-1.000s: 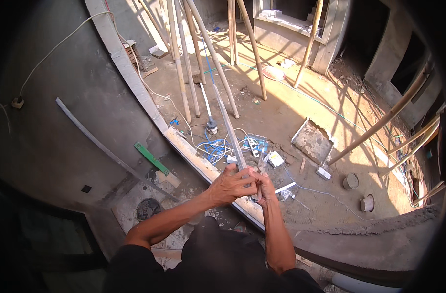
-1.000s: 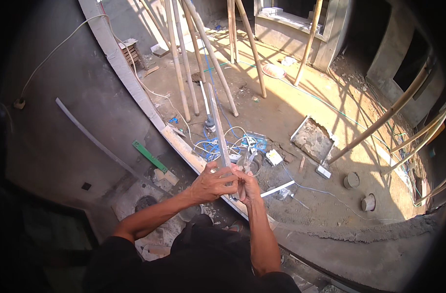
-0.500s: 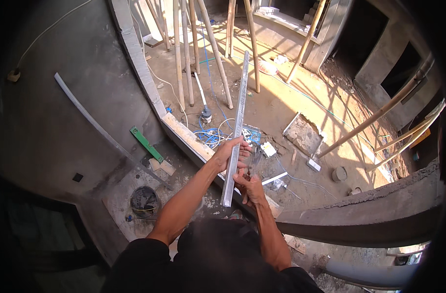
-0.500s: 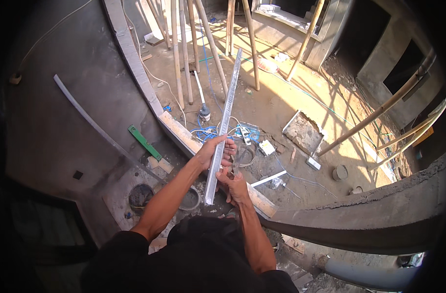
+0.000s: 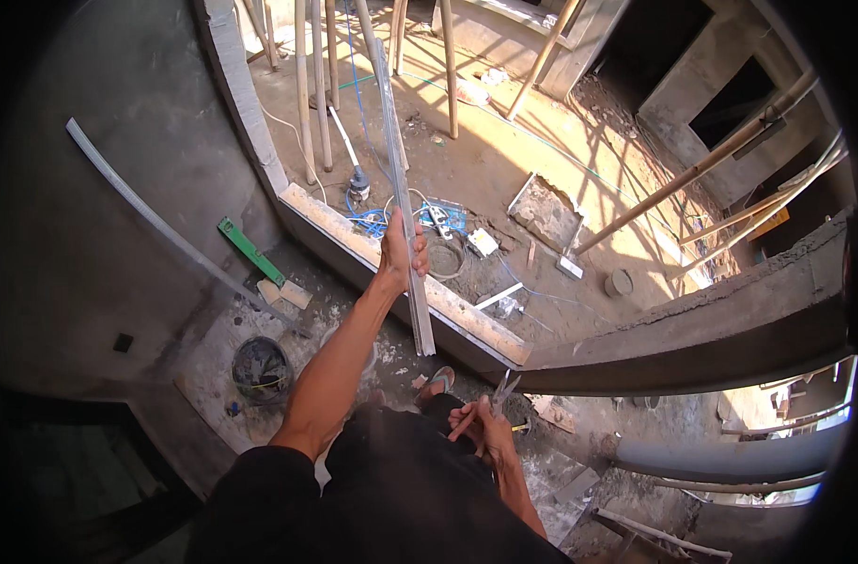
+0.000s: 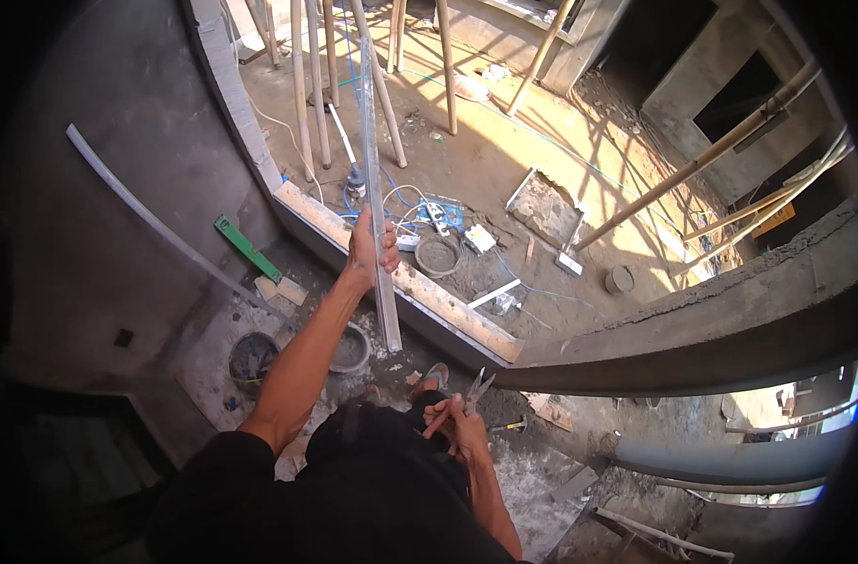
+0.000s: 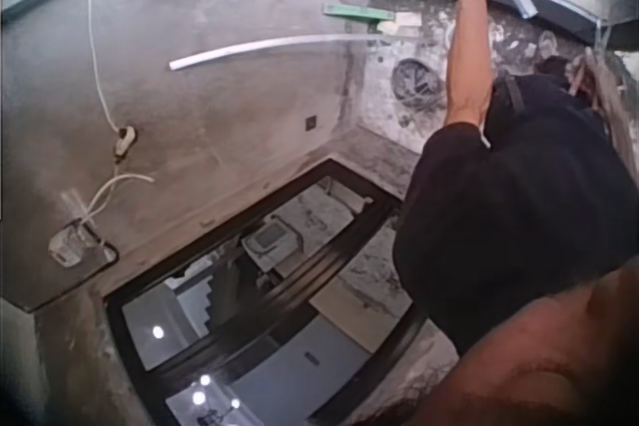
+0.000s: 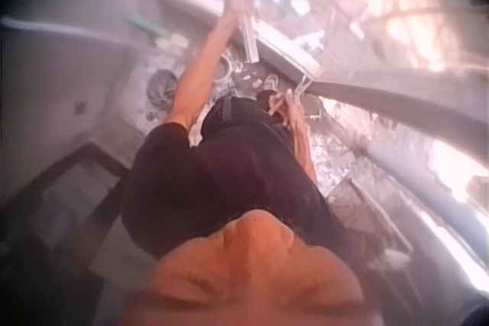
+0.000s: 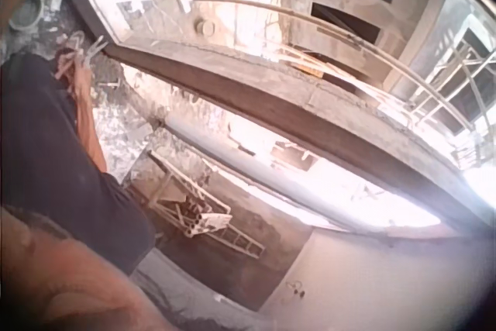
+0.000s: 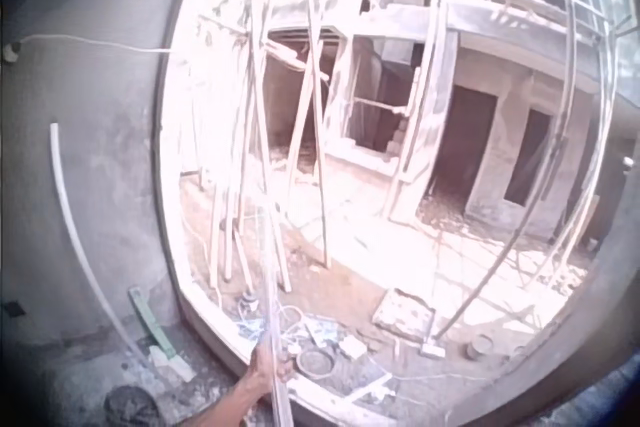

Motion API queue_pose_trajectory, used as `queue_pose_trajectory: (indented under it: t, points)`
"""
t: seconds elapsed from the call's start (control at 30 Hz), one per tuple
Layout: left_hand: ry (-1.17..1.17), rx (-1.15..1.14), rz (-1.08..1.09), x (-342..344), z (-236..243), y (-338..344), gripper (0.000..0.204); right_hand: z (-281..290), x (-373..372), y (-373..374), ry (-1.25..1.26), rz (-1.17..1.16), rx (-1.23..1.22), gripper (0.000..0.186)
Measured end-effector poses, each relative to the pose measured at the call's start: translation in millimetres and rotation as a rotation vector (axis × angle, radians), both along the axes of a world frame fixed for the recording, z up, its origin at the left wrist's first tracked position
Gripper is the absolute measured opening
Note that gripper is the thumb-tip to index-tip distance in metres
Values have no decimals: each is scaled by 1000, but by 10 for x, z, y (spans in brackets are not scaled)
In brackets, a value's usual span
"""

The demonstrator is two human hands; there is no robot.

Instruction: The person measures a metal trim piece against a door frame, then uses shears to cut the metal trim into smaller sections.

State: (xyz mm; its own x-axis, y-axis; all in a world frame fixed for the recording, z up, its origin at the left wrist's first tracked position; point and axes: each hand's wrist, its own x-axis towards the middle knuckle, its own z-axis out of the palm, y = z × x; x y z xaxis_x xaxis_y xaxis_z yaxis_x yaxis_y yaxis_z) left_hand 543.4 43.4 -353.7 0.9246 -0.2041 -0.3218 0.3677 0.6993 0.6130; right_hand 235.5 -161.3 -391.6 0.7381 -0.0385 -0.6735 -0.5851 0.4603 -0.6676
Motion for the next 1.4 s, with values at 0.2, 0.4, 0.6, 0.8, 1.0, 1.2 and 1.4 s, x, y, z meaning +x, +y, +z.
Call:
queue_pose_trajectory:
  t: [0.2,0.4,0.6,0.8,1.0,1.2,1.4]
  points:
    - [-41,-12,28,-29,112,-51,56,389,57,269,-231,314,-434,36]
    - [-146,157,161,77,398,-101,55,871,466,254,-316,484,-804,25]
    - [-303,300,301,99,602,-220,56,1120,652,171,-336,603,-896,28]
    - [-268,376,341,80,634,-296,56,1137,777,155,-344,643,-830,30]
    - [-224,547,375,59,569,-417,57,1091,922,177,-420,681,-831,31]
    - [-259,707,450,190,571,-476,56,1095,1008,106,-411,706,-836,31]
    - [-264,846,407,221,610,-572,67,915,1034,39,-382,749,-705,28]
